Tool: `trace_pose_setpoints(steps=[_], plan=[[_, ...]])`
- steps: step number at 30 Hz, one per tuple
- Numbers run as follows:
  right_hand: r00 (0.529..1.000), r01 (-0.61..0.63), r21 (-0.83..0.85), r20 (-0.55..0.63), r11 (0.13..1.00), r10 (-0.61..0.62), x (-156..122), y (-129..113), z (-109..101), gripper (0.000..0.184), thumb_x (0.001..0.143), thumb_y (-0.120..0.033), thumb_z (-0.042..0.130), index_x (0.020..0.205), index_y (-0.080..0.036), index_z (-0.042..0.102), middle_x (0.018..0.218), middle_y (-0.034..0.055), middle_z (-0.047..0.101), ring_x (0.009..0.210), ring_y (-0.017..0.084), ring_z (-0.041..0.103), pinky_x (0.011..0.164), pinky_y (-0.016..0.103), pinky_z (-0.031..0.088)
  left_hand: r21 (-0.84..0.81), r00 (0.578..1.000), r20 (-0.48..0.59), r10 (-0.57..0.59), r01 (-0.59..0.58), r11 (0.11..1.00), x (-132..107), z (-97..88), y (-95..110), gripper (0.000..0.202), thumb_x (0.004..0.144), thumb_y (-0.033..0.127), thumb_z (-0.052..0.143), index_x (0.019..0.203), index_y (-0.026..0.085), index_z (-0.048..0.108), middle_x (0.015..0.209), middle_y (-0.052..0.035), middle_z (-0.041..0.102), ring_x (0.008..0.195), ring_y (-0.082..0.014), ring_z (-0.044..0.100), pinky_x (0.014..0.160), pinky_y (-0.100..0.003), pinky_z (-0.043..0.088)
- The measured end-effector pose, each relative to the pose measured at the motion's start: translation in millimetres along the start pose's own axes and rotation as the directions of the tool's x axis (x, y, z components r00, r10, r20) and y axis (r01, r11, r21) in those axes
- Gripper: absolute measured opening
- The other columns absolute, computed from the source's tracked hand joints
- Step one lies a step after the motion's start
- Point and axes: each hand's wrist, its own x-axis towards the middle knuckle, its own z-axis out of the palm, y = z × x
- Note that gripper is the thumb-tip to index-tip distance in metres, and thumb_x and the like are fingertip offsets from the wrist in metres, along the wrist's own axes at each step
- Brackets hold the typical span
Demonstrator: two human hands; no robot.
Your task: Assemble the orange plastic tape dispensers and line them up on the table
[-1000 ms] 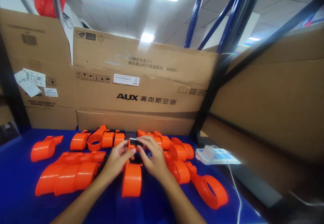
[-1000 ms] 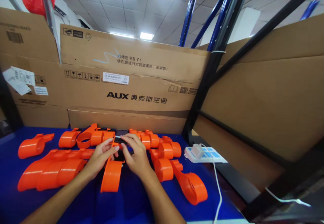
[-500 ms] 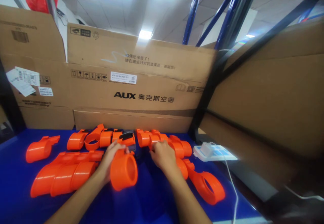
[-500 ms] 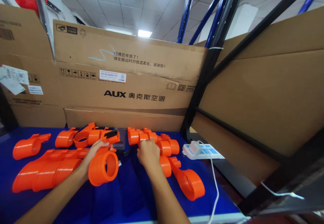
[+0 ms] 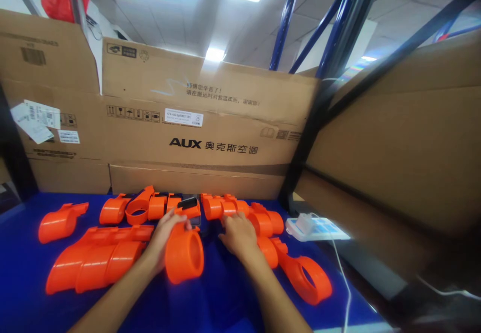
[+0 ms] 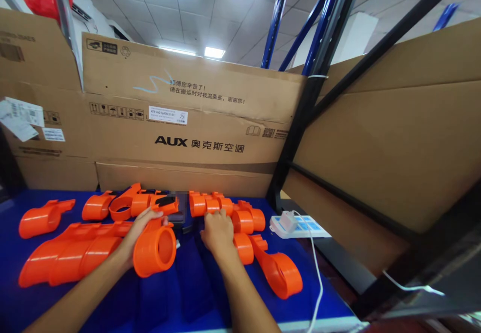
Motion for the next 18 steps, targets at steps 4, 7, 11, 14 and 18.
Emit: trace_pose_setpoints(steps=[4, 7, 11, 14, 18], plan=[[1.0, 0.023, 0.021, 0.013, 1.0, -0.023, -1.1, -1.3, -0.2, 0.024, 0.077, -0.031, 0.072, 0.098, -0.018, 0.071, 0.106, 0.0165, 0.071, 0.108, 0.034, 0.059, 0.084, 0.04, 0.045, 0.0, 0.999, 0.013, 0.03, -0.03, 1.0, -0.7, 0.8, 1.0, 0.021, 0.067, 0.029, 0.073, 0.072, 0.017, 0.057, 0.06, -0.001, 0.064, 0.051, -0.014, 0.058, 0.054, -0.025, 0.045], [1.0, 0.006, 0.02, 0.014, 1.0, -0.006, -1.1, -1.0, 0.1, 0.027, 0.078, -0.033, 0.072, 0.1, -0.017, 0.071, 0.105, 0.0172, 0.071, 0.108, 0.035, 0.059, 0.084, 0.041, 0.044, -0.002, 1.0, 0.018, 0.021, -0.021, 1.0, -1.6, 1.7, 1.9, 0.022, 0.067, 0.03, 0.074, 0.072, 0.017, 0.057, 0.059, -0.0003, 0.064, 0.05, -0.0142, 0.057, 0.052, -0.025, 0.044], [0.999, -0.033, -0.009, -0.003, 0.999, 0.033, 0.0, 0.5, 0.5, 0.033, 0.078, -0.04, 0.071, 0.101, -0.016, 0.072, 0.108, 0.0191, 0.071, 0.112, 0.038, 0.056, 0.087, 0.044, 0.043, 0.018, 1.0, 0.0, 0.02, -0.02, 1.0, -0.8, 0.9, 1.2, 0.023, 0.066, 0.032, 0.074, 0.07, 0.017, 0.057, 0.059, -0.0003, 0.064, 0.05, -0.0134, 0.057, 0.054, -0.024, 0.044], [0.999, -0.029, -0.01, 0.012, 1.0, 0.029, 1.2, 0.4, 1.4, 0.032, 0.078, -0.039, 0.071, 0.099, -0.016, 0.073, 0.108, 0.0199, 0.07, 0.115, 0.04, 0.055, 0.09, 0.046, 0.042, 0.03, 1.0, -0.004, 0.027, -0.027, 0.999, 0.3, -0.3, 0.2, 0.023, 0.066, 0.032, 0.075, 0.07, 0.017, 0.057, 0.06, -0.0006, 0.064, 0.052, -0.0135, 0.058, 0.055, -0.024, 0.045], [0.999, -0.013, -0.008, 0.037, 1.0, 0.014, 2.5, -0.9, 3.5, 0.029, 0.077, -0.036, 0.071, 0.097, -0.015, 0.073, 0.108, 0.0197, 0.071, 0.114, 0.039, 0.055, 0.091, 0.046, 0.041, 0.025, 0.999, 0.01, 0.048, -0.048, 0.999, -0.5, 0.1, 0.6, 0.024, 0.066, 0.032, 0.075, 0.073, 0.018, 0.057, 0.062, -0.0007, 0.065, 0.052, -0.0141, 0.057, 0.053, -0.025, 0.045]])
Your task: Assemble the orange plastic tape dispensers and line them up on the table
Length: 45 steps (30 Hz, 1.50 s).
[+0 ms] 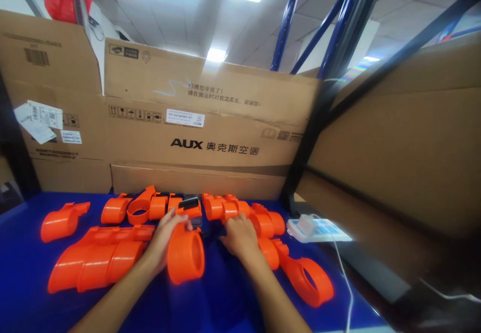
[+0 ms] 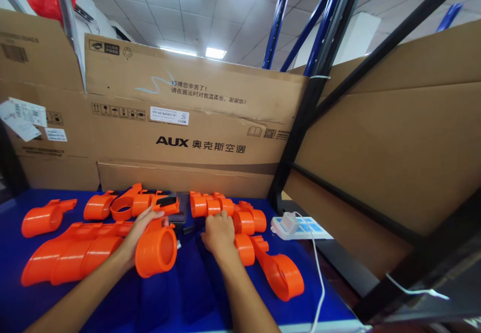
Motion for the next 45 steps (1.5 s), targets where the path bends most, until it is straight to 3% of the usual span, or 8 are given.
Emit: trace_pose_setpoints(steps=[6, 10, 13, 18, 21, 34, 39, 45], plan=[[0.998, 0.011, 0.035, -0.055, 0.999, -0.009, 1, 3, 3, 0.028, 0.073, -0.035, 0.074, 0.095, -0.017, 0.073, 0.105, 0.0181, 0.071, 0.109, 0.037, 0.057, 0.087, 0.043, 0.043, 0.0, 1.0, 0.002, 0.022, -0.022, 1.0, 0, -1.1, -2, 0.023, 0.068, 0.031, 0.075, 0.076, 0.017, 0.059, 0.065, -0.002, 0.066, 0.055, -0.0143, 0.059, 0.055, -0.025, 0.047], [0.989, 0.084, 0.289, -0.139, 0.954, -0.045, 3, 8, 1, 0.013, 0.078, -0.033, 0.07, 0.075, -0.02, 0.068, 0.082, 0.0078, 0.071, 0.087, 0.027, 0.064, 0.072, 0.034, 0.046, 0.013, 0.999, 0.033, 0.042, -0.042, 0.999, 0, -0.9, -4, 0.024, 0.069, 0.029, 0.075, 0.082, 0.017, 0.06, 0.066, -0.0025, 0.067, 0.059, -0.0144, 0.06, 0.058, -0.024, 0.047], [0.955, 0.25, 0.578, -0.278, 0.777, -0.101, 5, 6, -4, 0.023, 0.088, -0.035, 0.059, 0.07, -0.02, 0.061, 0.068, 0.0021, 0.066, 0.066, 0.02, 0.062, 0.058, 0.028, 0.045, 0.052, 0.993, 0.101, 0.057, -0.062, 0.997, -3, 1.9, -4, 0.028, 0.07, 0.03, 0.075, 0.092, 0.017, 0.062, 0.066, -0.0023, 0.067, 0.056, -0.0135, 0.059, 0.055, -0.023, 0.046], [0.931, 0.365, 0.896, -0.347, 0.253, -0.116, 1, -13, -8, 0.021, 0.094, -0.043, 0.052, 0.086, -0.023, 0.051, 0.066, -0.001, 0.066, 0.058, 0.018, 0.067, 0.051, 0.026, 0.049, 0.139, 0.983, 0.164, 0.086, -0.11, 0.984, -4, 4.9, -6, 0.032, 0.073, 0.034, 0.076, 0.097, 0.017, 0.064, 0.067, -0.0017, 0.066, 0.049, -0.0122, 0.056, 0.049, -0.023, 0.044], [0.919, 0.389, 0.911, -0.375, 0.136, -0.122, -4, -21, -6, 0.017, 0.094, -0.04, 0.055, 0.091, -0.025, 0.046, 0.068, -0.0021, 0.066, 0.062, 0.019, 0.07, 0.053, 0.026, 0.051, 0.155, 0.983, 0.159, 0.087, -0.112, 0.982, -4, 4.9, -6, 0.037, 0.073, 0.038, 0.075, 0.101, 0.017, 0.065, 0.066, -0.0015, 0.065, 0.048, -0.0122, 0.056, 0.048, -0.023, 0.044], [0.765, 0.602, 0.591, -0.62, 0.537, -0.175, -16, -22, -11, 0.015, 0.094, -0.028, 0.053, 0.08, -0.023, 0.054, 0.067, -0.0007, 0.059, 0.06, 0.015, 0.056, 0.058, 0.027, 0.043, 0.245, 0.97, 0.13, 0.204, -0.231, 0.942, 1, -0.2, -10, 0.031, 0.079, 0.041, 0.071, 0.096, 0.017, 0.062, 0.065, 0.0003, 0.061, 0.051, -0.0124, 0.055, 0.05, -0.023, 0.046], [0.692, 0.651, 0.521, -0.706, 0.552, -0.15, -16, -23, -5, 0.019, 0.091, -0.02, 0.053, 0.073, -0.023, 0.046, 0.064, -0.002, 0.052, 0.057, 0.014, 0.049, 0.055, 0.026, 0.039, 0.291, 0.97, 0.136, 0.202, -0.234, 0.928, 0, -0.9, -11, 0.036, 0.08, 0.043, 0.07, 0.103, 0.018, 0.059, 0.066, 0.0011, 0.061, 0.051, -0.0123, 0.055, 0.051, -0.024, 0.047], [0.688, 0.675, 0.49, -0.688, 0.551, -0.232, -13, -22, -2, 0.013, 0.09, -0.018, 0.053, 0.08, -0.023, 0.046, 0.069, -0.0009, 0.051, 0.061, 0.015, 0.048, 0.058, 0.026, 0.038, 0.307, 0.972, 0.119, 0.201, -0.229, 0.924, -1, -0.6, -10, 0.043, 0.077, 0.046, 0.072, 0.107, 0.017, 0.058, 0.067, 0.0007, 0.062, 0.053, -0.0135, 0.057, 0.053, -0.026, 0.048]])
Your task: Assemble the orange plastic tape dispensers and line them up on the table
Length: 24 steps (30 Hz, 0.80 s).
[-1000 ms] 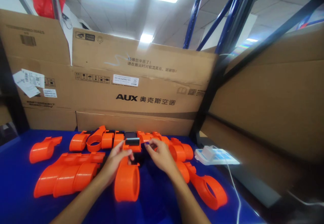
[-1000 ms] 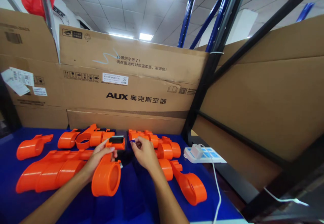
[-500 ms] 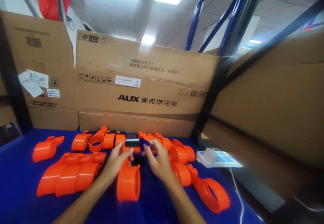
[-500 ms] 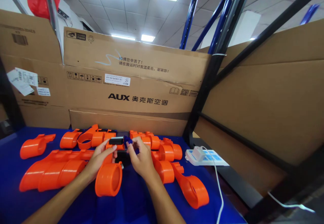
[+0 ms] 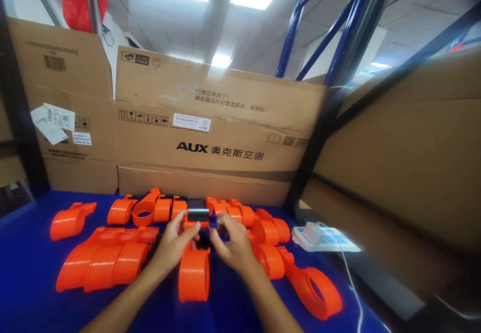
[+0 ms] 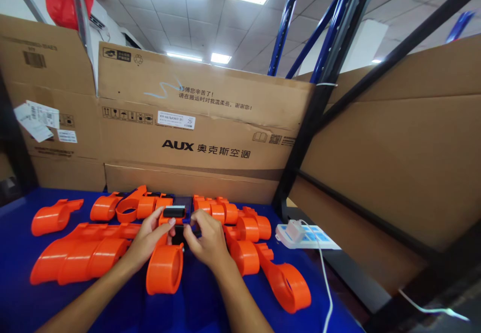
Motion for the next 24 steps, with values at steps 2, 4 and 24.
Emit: trace_pose_setpoints(steps=[2, 4, 24], plan=[[0.999, 0.021, -0.003, 0.048, 1.0, -0.02, 0.7, 0.2, -1.2, 0.013, 0.091, -0.018, 0.052, 0.081, -0.023, 0.046, 0.073, 0.0003, 0.052, 0.064, 0.016, 0.049, 0.06, 0.027, 0.038, 0.003, 1.0, 0.001, 0.002, -0.002, 1.0, 0.5, -0.7, -0.1, 0.043, 0.077, 0.046, 0.073, 0.105, 0.017, 0.059, 0.067, 0.0005, 0.061, 0.053, -0.0136, 0.057, 0.054, -0.026, 0.049], [0.996, 0.036, -0.007, 0.08, 0.999, -0.036, 1.6, -0.2, -2.9, 0.013, 0.091, -0.018, 0.051, 0.081, -0.023, 0.045, 0.076, 0.0014, 0.053, 0.068, 0.016, 0.05, 0.062, 0.028, 0.039, 0.005, 1.0, 0.005, 0.003, -0.003, 1.0, 1.3, -1.4, -0.9, 0.042, 0.078, 0.046, 0.072, 0.105, 0.016, 0.059, 0.068, 0.0001, 0.062, 0.053, -0.0135, 0.057, 0.055, -0.026, 0.049], [0.996, 0.014, -0.024, 0.086, 1.0, -0.011, 0.0, -0.8, -3.1, 0.021, 0.092, -0.02, 0.052, 0.073, -0.022, 0.044, 0.064, -0.003, 0.048, 0.058, 0.013, 0.045, 0.057, 0.025, 0.034, 0.003, 1.0, 0.014, -0.021, 0.021, 1.0, 0.4, -0.4, -1.8, 0.044, 0.076, 0.044, 0.073, 0.108, 0.017, 0.059, 0.067, 0.0008, 0.062, 0.051, -0.0127, 0.057, 0.052, -0.025, 0.048]])
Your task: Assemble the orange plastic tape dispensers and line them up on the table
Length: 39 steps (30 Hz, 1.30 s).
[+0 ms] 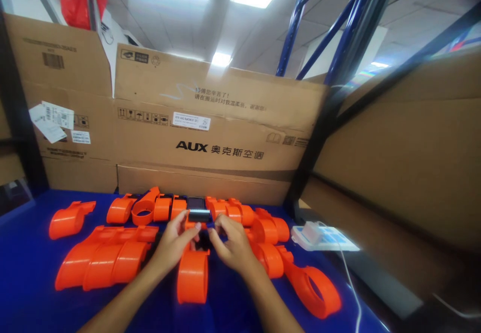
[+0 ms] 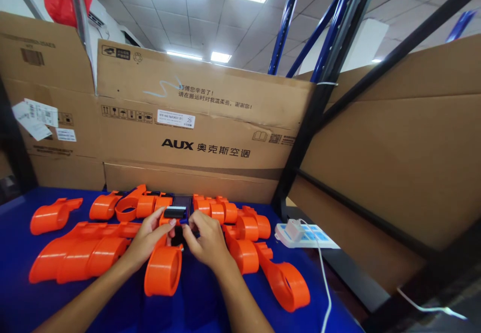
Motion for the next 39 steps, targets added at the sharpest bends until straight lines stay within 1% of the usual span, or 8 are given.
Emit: trace_pose_setpoints(steps=[12, 16, 19, 22, 27, 30, 33, 39], plan=[[0.996, -0.02, 0.036, 0.084, 0.999, 0.017, 5, -5, -2, 0.021, 0.096, -0.027, 0.052, 0.076, -0.022, 0.045, 0.072, -0.0002, 0.052, 0.064, 0.015, 0.048, 0.061, 0.027, 0.037, -0.018, 1.0, -0.008, 0.012, -0.012, 1.0, 0, 1.0, 1, 0.04, 0.077, 0.043, 0.073, 0.105, 0.016, 0.061, 0.066, 0.0004, 0.063, 0.05, -0.012, 0.057, 0.051, -0.023, 0.047], [0.997, -0.073, 0.199, -0.007, 0.977, 0.076, 4, -8, -3, 0.02, 0.095, -0.032, 0.054, 0.079, -0.022, 0.047, 0.072, -0.0002, 0.051, 0.065, 0.015, 0.048, 0.061, 0.027, 0.039, -0.164, 0.999, -0.011, -0.032, 0.03, 0.986, -1, 3.2, 9, 0.037, 0.075, 0.04, 0.076, 0.099, 0.016, 0.062, 0.067, -0.0009, 0.065, 0.052, -0.012, 0.059, 0.051, -0.022, 0.047], [0.964, -0.183, 0.38, -0.113, 0.907, 0.242, 6, -6, -1, 0.02, 0.097, -0.041, 0.049, 0.088, -0.022, 0.051, 0.073, 0.0001, 0.051, 0.065, 0.016, 0.049, 0.06, 0.027, 0.041, -0.261, 0.996, 0.018, -0.083, 0.085, 0.962, -4, 6.0, 17, 0.048, 0.075, 0.036, 0.077, 0.116, 0.019, 0.058, 0.077, -0.0033, 0.07, 0.051, -0.0114, 0.061, 0.05, -0.021, 0.047], [0.931, -0.302, 0.539, -0.009, 0.786, 0.364, 10, -5, -1, 0.029, 0.096, -0.05, 0.046, 0.11, -0.025, 0.053, 0.08, 0.0023, 0.057, 0.07, 0.018, 0.055, 0.063, 0.028, 0.046, -0.305, 0.99, 0.076, -0.12, 0.137, 0.942, -5, 8.8, 22, 0.065, 0.073, 0.033, 0.079, 0.131, 0.022, 0.052, 0.09, -0.0075, 0.074, 0.051, -0.0137, 0.065, 0.048, -0.022, 0.048], [0.92, -0.39, 0.663, 0.248, 0.639, 0.303, 13, -7, -5, 0.033, 0.093, -0.053, 0.05, 0.114, -0.028, 0.056, 0.097, 0.0038, 0.063, 0.09, 0.022, 0.063, 0.083, 0.034, 0.05, -0.29, 0.961, 0.216, -0.173, 0.232, 0.929, -8, 10.4, 25, 0.06, 0.074, 0.032, 0.078, 0.13, 0.02, 0.058, 0.098, -0.0135, 0.074, 0.055, -0.0196, 0.07, 0.055, -0.03, 0.054], [0.918, -0.392, 0.698, 0.257, 0.6, 0.301, 13, -8, -4, 0.03, 0.093, -0.051, 0.053, 0.11, -0.027, 0.057, 0.104, 0.0035, 0.063, 0.095, 0.021, 0.062, 0.085, 0.034, 0.049, -0.289, 0.934, 0.305, -0.185, 0.276, 0.917, -13, 9.3, 29, 0.062, 0.078, 0.031, 0.075, 0.135, 0.022, 0.053, 0.103, -0.0149, 0.074, 0.06, -0.0227, 0.072, 0.054, -0.031, 0.055], [0.906, -0.41, 0.684, 0.228, 0.604, 0.358, 12, -8, 2, 0.03, 0.091, -0.05, 0.057, 0.108, -0.026, 0.054, 0.092, 0.0016, 0.062, 0.083, 0.019, 0.062, 0.075, 0.03, 0.05, -0.275, 0.909, 0.373, -0.187, 0.301, 0.913, -16, 7.6, 30, 0.064, 0.08, 0.031, 0.073, 0.138, 0.022, 0.049, 0.11, -0.0169, 0.071, 0.067, -0.0257, 0.074, 0.051, -0.029, 0.055], [0.909, -0.4, 0.658, 0.199, 0.638, 0.365, 10, -11, 13, 0.03, 0.088, -0.049, 0.063, 0.097, -0.024, 0.05, 0.08, -0.0016, 0.055, 0.069, 0.014, 0.054, 0.061, 0.024, 0.046, -0.198, 0.948, 0.283, -0.148, 0.208, 0.958, -8, 4.4, 20, 0.055, 0.081, 0.039, 0.071, 0.128, 0.014, 0.059, 0.104, -0.0172, 0.072, 0.063, -0.024, 0.073, 0.056, -0.032, 0.057]])
